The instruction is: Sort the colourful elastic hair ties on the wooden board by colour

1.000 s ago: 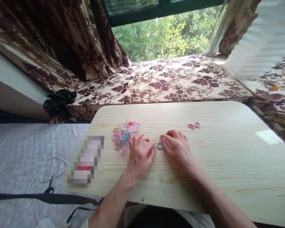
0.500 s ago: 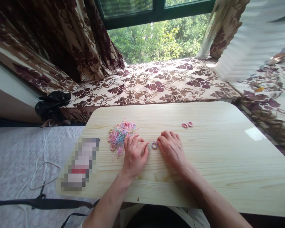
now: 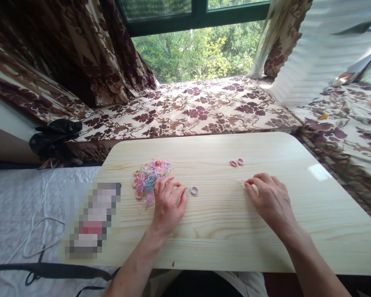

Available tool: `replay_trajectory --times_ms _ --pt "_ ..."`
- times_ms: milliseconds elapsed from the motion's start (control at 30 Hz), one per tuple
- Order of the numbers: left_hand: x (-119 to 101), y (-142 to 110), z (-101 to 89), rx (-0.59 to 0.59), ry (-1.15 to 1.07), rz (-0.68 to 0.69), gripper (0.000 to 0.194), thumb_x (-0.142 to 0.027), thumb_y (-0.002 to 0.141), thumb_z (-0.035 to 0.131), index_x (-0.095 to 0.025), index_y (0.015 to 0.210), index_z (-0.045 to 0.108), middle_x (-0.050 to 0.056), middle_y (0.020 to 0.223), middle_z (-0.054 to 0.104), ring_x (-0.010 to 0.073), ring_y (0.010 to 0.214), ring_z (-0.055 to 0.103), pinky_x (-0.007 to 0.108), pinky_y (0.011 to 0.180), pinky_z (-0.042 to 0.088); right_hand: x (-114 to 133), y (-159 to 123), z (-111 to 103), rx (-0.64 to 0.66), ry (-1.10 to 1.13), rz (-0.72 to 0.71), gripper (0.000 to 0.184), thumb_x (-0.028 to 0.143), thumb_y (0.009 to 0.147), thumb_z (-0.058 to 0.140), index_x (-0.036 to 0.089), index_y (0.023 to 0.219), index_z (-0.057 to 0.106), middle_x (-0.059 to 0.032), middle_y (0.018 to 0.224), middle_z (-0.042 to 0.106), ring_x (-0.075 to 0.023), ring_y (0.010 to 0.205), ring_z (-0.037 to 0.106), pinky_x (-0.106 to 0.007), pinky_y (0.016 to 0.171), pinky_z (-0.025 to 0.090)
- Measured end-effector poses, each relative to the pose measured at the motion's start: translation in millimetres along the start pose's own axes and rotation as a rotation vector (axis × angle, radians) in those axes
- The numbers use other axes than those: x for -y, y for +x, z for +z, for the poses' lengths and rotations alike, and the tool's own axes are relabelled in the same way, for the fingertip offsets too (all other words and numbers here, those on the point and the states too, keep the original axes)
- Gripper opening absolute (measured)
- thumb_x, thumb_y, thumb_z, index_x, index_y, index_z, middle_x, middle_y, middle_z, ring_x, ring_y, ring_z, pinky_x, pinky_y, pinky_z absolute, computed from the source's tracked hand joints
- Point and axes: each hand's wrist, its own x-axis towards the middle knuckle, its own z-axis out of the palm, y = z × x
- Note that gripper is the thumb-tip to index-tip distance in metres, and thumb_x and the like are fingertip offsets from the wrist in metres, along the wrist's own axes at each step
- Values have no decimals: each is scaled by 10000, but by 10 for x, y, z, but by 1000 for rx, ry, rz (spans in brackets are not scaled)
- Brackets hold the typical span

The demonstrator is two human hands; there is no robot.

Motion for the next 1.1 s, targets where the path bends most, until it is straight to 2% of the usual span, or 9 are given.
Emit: replay_trajectory --times_ms 133,367,600,733,867,1100 --pt "8 -1 0 0 7 -1 124 -135 864 600 -223 901 680 43 931 670 261 1129 542 553 1071 331 -46 -12 -14 -17 -8 10 249 304 906 486 215 785 684 -78 878 656 -238 824 550 -380 700 373" --pt "10 -12 0 -3 3 -1 122 -133 862 606 -220 899 682 39 923 672 262 1127 544 555 1072 329 -70 13 -12 19 34 64 270 376 881 526 213 991 712 -85 987 665 -248 879 571 -394 748 417" --pt "18 -24 -2 -5 16 -6 122 -135 863 602 -218 894 686 41 922 673 264 1127 549 554 1077 331 -93 61 14 94 -5 132 271 369 869 515 221 787 727 -72 902 670 -246 857 578 -387 732 409" --pt "14 -23 -3 -4 7 -11 129 -127 855 604 -218 898 684 40 924 675 264 1126 551 552 1081 328 -224 22 -99 99 -65 173 268 339 860 505 219 856 744 -75 916 684 -260 856 590 -392 711 407" --pt "15 -18 -2 -1 6 -6 134 -116 850 605 -213 902 682 42 922 674 265 1126 547 556 1077 332 -300 -21 -164 82 -31 194 286 312 860 483 222 942 742 -67 955 691 -254 867 602 -388 726 427" --pt "21 -17 2 -3 3 -3 121 -122 862 599 -214 891 673 41 918 664 257 1117 549 554 1069 342 -209 -4 -107 156 23 246 277 409 838 520 224 799 722 -71 932 689 -273 878 612 -412 739 445"
